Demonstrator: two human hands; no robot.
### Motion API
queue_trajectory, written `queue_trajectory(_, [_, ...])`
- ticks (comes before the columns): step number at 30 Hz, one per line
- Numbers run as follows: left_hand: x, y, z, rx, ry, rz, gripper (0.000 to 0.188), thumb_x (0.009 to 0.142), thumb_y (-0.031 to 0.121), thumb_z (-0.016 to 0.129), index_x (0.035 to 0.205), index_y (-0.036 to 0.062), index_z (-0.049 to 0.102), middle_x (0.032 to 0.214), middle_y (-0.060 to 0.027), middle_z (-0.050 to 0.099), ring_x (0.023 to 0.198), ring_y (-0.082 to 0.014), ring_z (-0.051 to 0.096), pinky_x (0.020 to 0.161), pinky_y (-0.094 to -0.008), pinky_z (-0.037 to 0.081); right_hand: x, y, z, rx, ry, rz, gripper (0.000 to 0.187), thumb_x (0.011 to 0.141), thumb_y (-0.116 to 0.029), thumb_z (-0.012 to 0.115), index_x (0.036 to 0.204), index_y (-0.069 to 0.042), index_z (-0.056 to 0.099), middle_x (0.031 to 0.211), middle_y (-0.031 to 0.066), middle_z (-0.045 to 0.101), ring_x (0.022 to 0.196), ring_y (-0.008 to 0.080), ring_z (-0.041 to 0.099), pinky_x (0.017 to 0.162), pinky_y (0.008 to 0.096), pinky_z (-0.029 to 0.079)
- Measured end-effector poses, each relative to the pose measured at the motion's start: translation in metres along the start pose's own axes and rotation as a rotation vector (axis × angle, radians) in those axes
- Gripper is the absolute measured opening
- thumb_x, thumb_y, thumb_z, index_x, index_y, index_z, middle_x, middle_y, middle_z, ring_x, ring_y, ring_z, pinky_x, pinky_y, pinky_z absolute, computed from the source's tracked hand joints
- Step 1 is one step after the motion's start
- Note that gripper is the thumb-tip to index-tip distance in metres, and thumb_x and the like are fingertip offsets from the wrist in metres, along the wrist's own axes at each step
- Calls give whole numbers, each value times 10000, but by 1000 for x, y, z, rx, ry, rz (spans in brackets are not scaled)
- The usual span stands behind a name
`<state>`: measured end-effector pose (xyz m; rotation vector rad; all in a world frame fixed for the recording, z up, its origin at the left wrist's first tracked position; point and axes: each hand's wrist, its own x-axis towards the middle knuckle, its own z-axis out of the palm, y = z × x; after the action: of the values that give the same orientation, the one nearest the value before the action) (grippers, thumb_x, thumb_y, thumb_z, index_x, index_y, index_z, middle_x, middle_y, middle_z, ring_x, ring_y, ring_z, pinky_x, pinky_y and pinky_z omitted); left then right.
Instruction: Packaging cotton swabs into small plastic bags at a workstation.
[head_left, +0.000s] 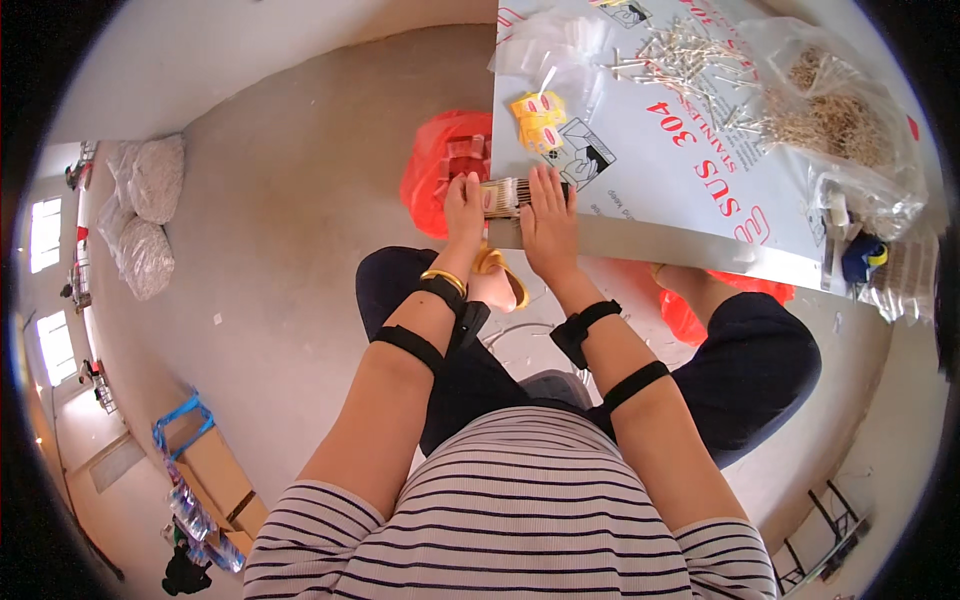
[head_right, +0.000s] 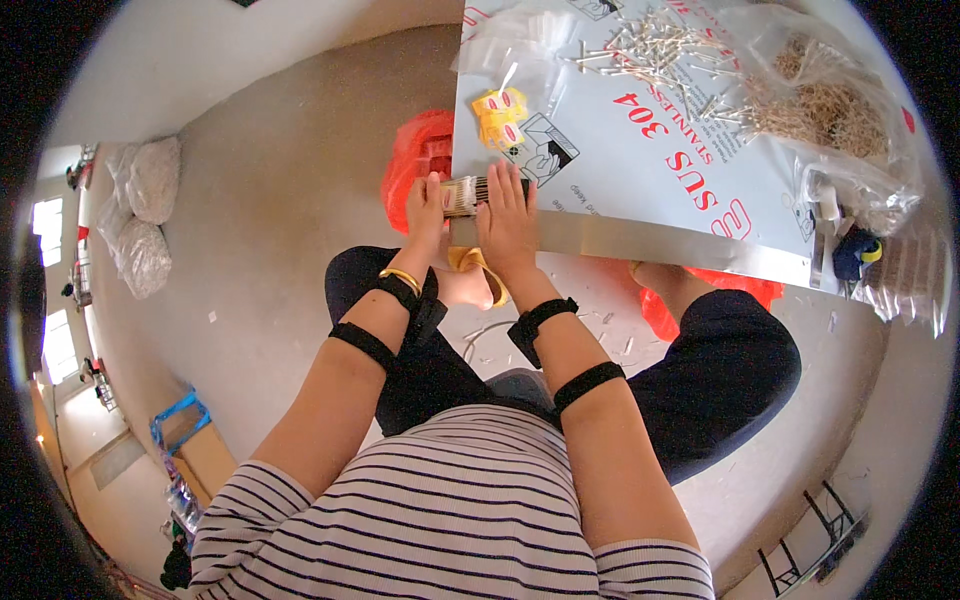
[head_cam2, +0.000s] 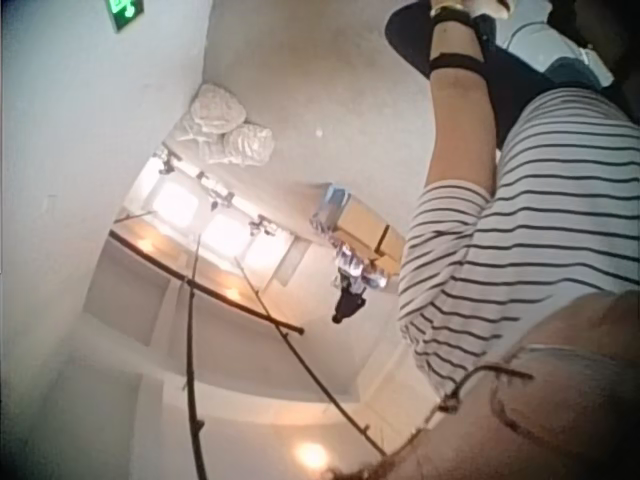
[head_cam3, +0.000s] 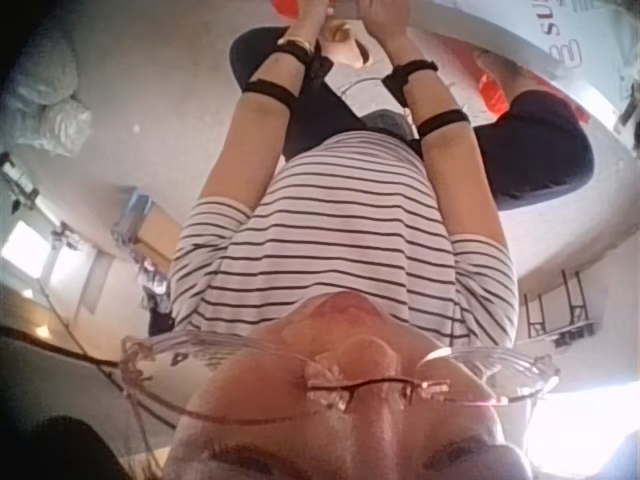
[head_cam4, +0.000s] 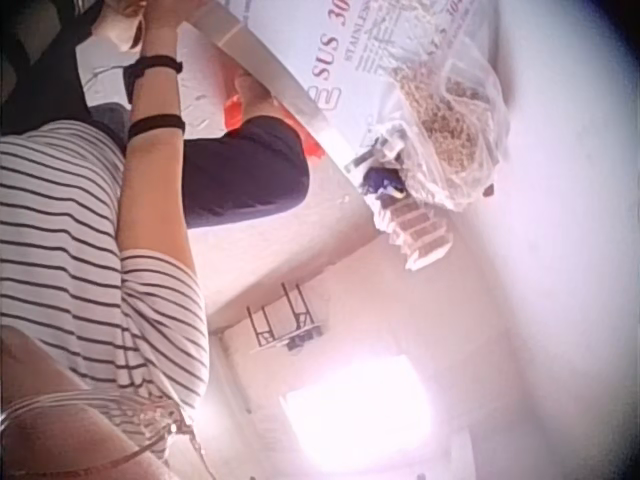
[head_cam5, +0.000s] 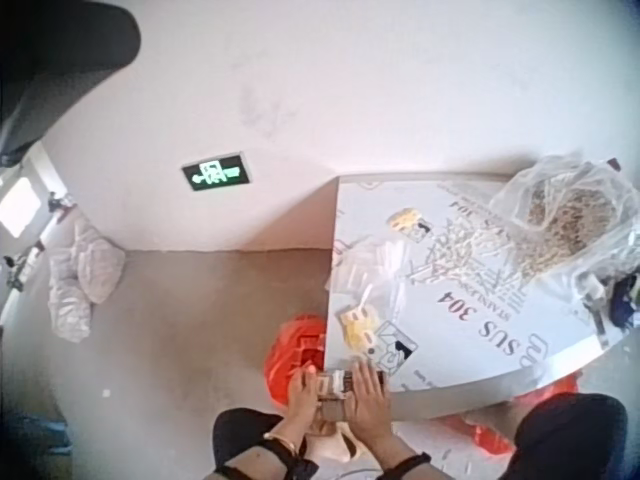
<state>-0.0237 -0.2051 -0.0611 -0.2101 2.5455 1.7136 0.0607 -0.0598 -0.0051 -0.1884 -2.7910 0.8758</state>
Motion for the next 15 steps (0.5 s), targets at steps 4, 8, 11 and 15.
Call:
queue_trajectory(4, [-7,21,-2,76,31,26,441,1047,397,539,967,-33,594,903,-246,673,883,-391,658,810,-453,500,-2,-1,4,109,57,-13,593,1022,-229,433,1568,-18,335,1637,192,318,1547,361,231,1247,553,102])
queue_trajectory(8, [-9,31,-8,171,44,91,418,1050,393,534,952,-11,580,874,-246,669,849,-422,655,763,-480,499,-2,-3,5,56,32,-30,609,1026,-238,436,1572,-1,308,1642,211,294,1545,377,225,1241,558,121])
queue_trajectory(11, [-10,35,-7,191,58,143,399,1052,392,528,958,7,567,857,-248,669,829,-455,650,731,-511,494,1,-8,9,80,51,-50,630,1021,-259,447,1579,-11,292,1643,218,286,1545,393,214,1238,562,129])
queue_trajectory(15, [-12,35,-7,219,42,137,400,1056,408,513,969,20,563,870,-248,678,846,-466,656,727,-537,491,3,4,0,132,35,-106,641,1005,-229,497,1573,-8,302,1629,224,305,1521,413,257,1228,538,202])
